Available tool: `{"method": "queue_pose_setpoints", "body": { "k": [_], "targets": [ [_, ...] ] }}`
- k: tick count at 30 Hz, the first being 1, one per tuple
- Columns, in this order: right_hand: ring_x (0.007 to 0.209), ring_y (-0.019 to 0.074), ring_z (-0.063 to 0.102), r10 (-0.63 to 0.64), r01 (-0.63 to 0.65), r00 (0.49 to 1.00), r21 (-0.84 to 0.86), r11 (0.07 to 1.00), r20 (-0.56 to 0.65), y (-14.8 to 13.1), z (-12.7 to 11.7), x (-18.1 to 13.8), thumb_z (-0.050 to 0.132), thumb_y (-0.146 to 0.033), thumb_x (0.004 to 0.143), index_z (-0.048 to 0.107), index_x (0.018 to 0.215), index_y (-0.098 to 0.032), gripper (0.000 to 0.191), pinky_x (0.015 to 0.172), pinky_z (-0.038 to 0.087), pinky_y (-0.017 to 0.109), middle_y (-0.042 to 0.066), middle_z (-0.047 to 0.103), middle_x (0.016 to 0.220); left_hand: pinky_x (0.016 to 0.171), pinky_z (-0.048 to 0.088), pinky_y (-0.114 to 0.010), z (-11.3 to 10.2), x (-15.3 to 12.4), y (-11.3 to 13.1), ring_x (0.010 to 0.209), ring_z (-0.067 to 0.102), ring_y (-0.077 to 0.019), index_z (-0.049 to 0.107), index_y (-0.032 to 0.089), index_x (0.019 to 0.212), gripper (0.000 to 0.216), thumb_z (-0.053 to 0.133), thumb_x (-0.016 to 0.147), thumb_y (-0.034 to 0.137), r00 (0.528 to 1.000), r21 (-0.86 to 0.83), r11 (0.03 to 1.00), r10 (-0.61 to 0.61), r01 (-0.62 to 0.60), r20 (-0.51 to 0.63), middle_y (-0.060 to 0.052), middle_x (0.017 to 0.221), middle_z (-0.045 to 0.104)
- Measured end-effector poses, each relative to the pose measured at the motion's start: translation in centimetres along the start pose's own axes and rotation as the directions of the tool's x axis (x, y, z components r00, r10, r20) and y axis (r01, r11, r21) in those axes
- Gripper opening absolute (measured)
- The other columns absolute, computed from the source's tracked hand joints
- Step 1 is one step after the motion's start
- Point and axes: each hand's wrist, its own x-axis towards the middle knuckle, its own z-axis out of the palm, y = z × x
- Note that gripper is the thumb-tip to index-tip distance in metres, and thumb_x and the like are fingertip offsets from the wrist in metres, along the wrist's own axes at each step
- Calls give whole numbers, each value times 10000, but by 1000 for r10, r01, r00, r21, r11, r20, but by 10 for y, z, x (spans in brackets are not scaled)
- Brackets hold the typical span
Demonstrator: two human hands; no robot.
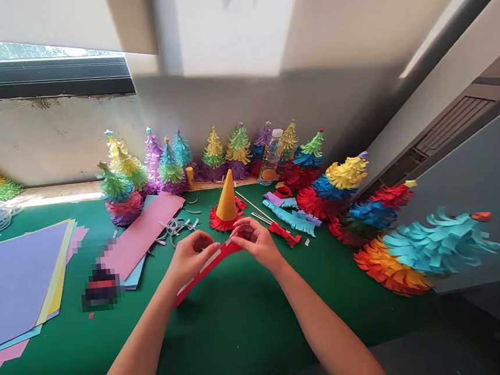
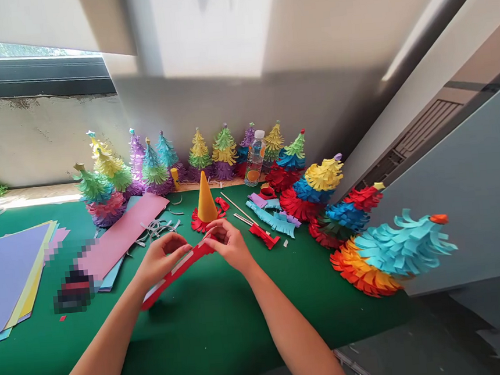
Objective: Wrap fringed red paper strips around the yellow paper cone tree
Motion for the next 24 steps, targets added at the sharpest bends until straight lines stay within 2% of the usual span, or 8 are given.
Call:
{"method": "queue_pose_setpoints", "body": {
  "k": [3,6,11,14,17,19,22,24],
  "targets": [
    [755,160,618,-25,33,982,36,999,-187,-2,-11,6,718,-337,657,552,900,-208,321,702,511,295,8,632,769,603,443,-245,-14,2,2,666,586,-149,610,165,743,260,626,712,423,998,65,998,10,-6,-66,-26,716,645],
    [742,166,617,22,20,942,121,992,-335,-4,-23,11,727,-339,619,553,905,-210,359,682,511,299,7,638,787,511,408,-228,-22,4,1,580,555,-132,611,155,743,280,635,699,431,998,26,999,-43,44,-38,-15,653,617],
    [728,166,604,27,63,871,166,984,-491,0,-34,16,730,-318,573,552,863,-203,359,642,494,287,4,618,776,514,430,-235,-25,4,-1,576,558,-134,614,136,803,301,659,688,410,990,-101,987,-115,123,87,-26,656,618],
    [722,166,599,-5,86,837,124,988,-546,6,-38,19,702,-322,587,548,872,-199,347,660,491,302,-1,606,764,586,457,-250,-24,4,-2,645,580,-146,637,133,797,282,664,692,393,991,-130,985,-105,114,78,-36,696,630],
    [755,191,605,-73,81,831,-11,997,-552,10,-40,20,631,-334,651,534,924,-189,324,712,494,364,24,616,806,598,456,-256,-22,5,-4,642,578,-148,648,133,774,265,666,689,383,994,-125,987,-93,99,53,-33,682,629],
    [860,223,597,-219,89,795,-249,964,-566,8,-38,17,590,-314,695,527,975,-183,315,799,472,426,69,620,923,603,456,-261,-20,5,-5,644,580,-152,654,137,769,256,669,685,378,996,-113,989,-88,91,28,-33,681,633],
    [1052,265,526,-541,154,733,-674,723,-413,1,-31,9,570,-269,743,524,1052,-192,322,942,378,490,110,586,1099,611,452,-263,-14,6,-7,658,585,-160,673,147,748,227,676,678,363,997,-52,996,-74,73,-21,-35,692,648],
    [1053,255,535,-618,277,771,-794,541,-152,-4,-24,4,555,-246,782,531,1062,-215,283,996,326,496,87,618,1068,621,450,-263,-9,5,-7,668,590,-163,687,156,727,193,682,674,341,998,-9,999,-43,43,-48,-34,694,658]
  ]
}}
